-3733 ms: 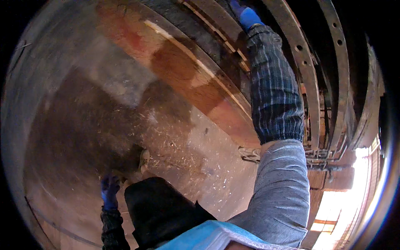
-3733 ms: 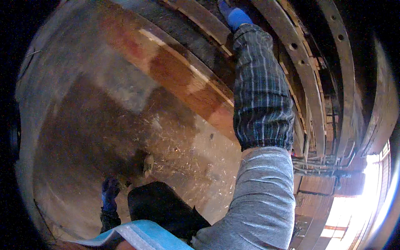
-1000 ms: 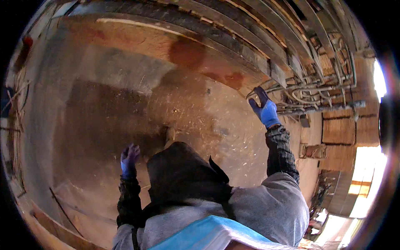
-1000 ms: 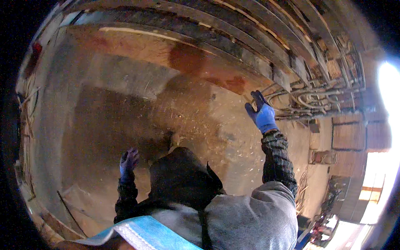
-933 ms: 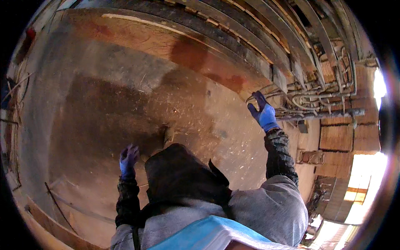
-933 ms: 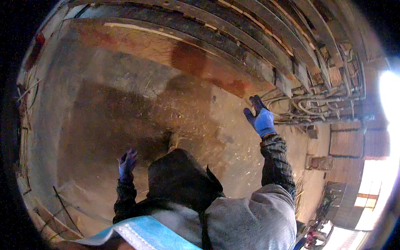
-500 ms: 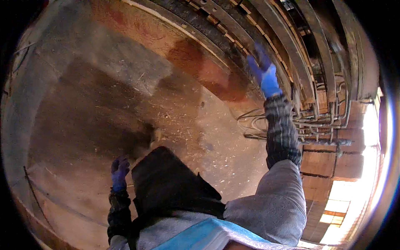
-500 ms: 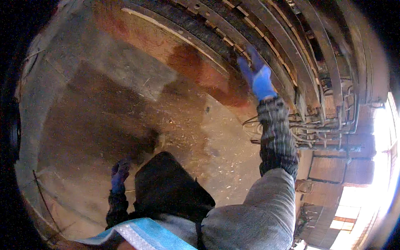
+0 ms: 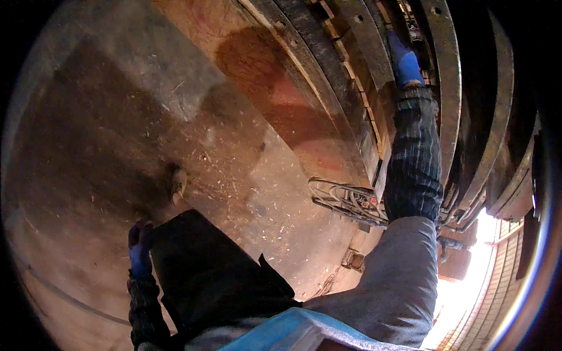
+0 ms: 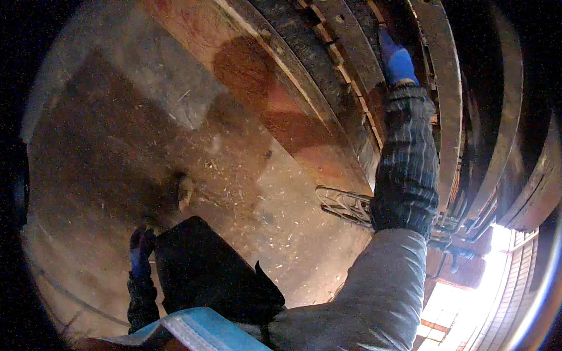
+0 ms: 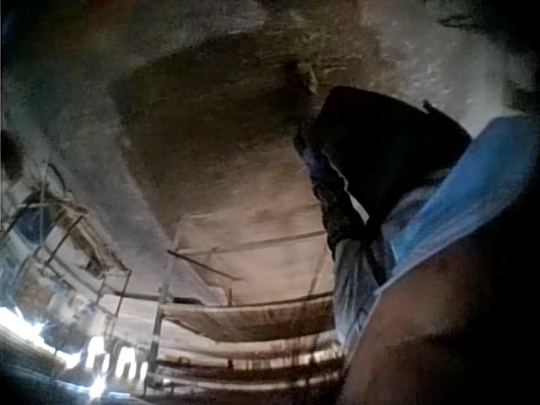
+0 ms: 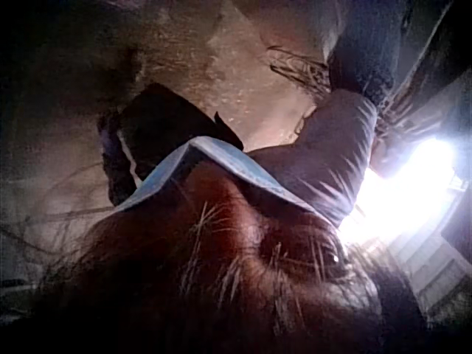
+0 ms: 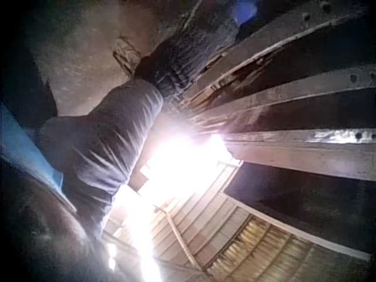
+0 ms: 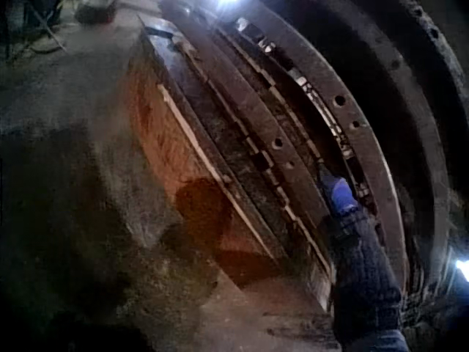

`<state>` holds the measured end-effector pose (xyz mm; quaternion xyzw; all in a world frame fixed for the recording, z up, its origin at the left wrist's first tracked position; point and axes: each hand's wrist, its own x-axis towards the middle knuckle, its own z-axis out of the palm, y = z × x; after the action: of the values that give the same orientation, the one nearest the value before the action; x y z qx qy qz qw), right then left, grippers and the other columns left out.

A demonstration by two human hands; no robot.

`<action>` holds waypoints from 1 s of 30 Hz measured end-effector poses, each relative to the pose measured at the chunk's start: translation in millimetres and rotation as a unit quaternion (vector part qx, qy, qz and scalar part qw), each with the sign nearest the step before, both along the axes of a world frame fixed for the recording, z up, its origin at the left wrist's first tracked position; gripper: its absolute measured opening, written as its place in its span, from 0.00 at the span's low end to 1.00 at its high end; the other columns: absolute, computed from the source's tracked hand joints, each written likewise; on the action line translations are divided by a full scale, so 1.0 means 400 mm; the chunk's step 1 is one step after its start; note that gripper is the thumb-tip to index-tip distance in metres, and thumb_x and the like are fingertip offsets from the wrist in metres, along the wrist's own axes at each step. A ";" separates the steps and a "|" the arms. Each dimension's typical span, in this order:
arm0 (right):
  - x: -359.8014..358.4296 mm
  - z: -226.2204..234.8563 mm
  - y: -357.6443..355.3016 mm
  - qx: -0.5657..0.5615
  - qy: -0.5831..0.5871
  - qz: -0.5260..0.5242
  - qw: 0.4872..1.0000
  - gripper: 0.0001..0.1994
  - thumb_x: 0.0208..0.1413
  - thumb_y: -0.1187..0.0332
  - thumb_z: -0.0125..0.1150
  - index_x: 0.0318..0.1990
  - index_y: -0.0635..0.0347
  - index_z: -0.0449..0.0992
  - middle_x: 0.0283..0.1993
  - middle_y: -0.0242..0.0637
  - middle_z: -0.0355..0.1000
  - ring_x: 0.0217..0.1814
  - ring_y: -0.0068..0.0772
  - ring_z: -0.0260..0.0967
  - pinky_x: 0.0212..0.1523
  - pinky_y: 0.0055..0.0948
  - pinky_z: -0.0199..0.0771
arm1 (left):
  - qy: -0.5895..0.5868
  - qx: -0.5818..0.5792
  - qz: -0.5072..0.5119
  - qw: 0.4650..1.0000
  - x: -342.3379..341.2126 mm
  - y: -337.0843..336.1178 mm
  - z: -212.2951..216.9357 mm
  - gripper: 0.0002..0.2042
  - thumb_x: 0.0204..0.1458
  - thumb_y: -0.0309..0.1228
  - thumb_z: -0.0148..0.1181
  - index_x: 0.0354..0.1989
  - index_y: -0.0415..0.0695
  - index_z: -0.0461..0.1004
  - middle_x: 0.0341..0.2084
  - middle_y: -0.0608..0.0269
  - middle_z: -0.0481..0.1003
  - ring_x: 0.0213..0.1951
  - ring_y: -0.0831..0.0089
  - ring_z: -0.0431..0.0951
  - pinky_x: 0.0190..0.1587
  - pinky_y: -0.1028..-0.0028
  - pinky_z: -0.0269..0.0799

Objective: The person handles large wooden planks in a workshop, lifting and moving them between stacks. They also use a hand saw to cut a small piece of wood on the floor. The person wears blue gloves and a face mask throughout the task.

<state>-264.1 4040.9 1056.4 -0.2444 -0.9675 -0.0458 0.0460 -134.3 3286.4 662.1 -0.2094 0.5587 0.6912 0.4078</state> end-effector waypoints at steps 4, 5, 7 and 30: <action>0.036 0.006 -0.009 0.159 -0.087 0.103 0.978 0.19 0.61 0.72 0.48 0.60 0.59 0.69 0.56 0.46 0.71 0.56 0.37 0.70 0.56 0.29 0.67 | -0.057 -0.023 0.045 0.997 -0.044 0.062 0.032 0.19 0.57 0.35 0.58 0.56 0.44 0.68 0.48 0.62 0.74 0.47 0.71 0.74 0.49 0.71 0.70; 0.054 0.013 -0.007 0.191 -0.104 0.111 0.970 0.21 0.60 0.77 0.48 0.61 0.58 0.67 0.56 0.47 0.71 0.57 0.39 0.70 0.55 0.29 0.68 | -0.050 -0.014 0.055 0.997 -0.051 0.070 0.037 0.19 0.57 0.35 0.59 0.56 0.44 0.68 0.48 0.62 0.74 0.47 0.71 0.74 0.49 0.71 0.71; 0.076 0.038 -0.032 0.212 -0.079 0.125 0.966 0.19 0.60 0.75 0.49 0.59 0.59 0.70 0.55 0.46 0.71 0.56 0.36 0.70 0.55 0.27 0.68 | -0.042 -0.012 0.037 0.998 -0.068 0.064 0.025 0.20 0.57 0.36 0.59 0.57 0.45 0.68 0.48 0.63 0.74 0.47 0.71 0.75 0.48 0.71 0.71; -0.251 -0.410 -0.120 0.156 -0.085 -0.028 0.984 0.21 0.63 0.56 0.47 0.56 0.58 0.71 0.53 0.55 0.70 0.54 0.57 0.68 0.54 0.42 0.69 | -0.064 -0.123 -0.026 0.990 -0.054 -0.135 0.096 0.25 0.57 0.45 0.56 0.61 0.48 0.65 0.54 0.56 0.72 0.55 0.64 0.72 0.58 0.66 0.65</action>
<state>-364.6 3992.9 892.3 -0.2568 -0.9415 -0.2183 -0.0001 -156.1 3232.2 700.4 -0.2871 0.6175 0.5915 0.4317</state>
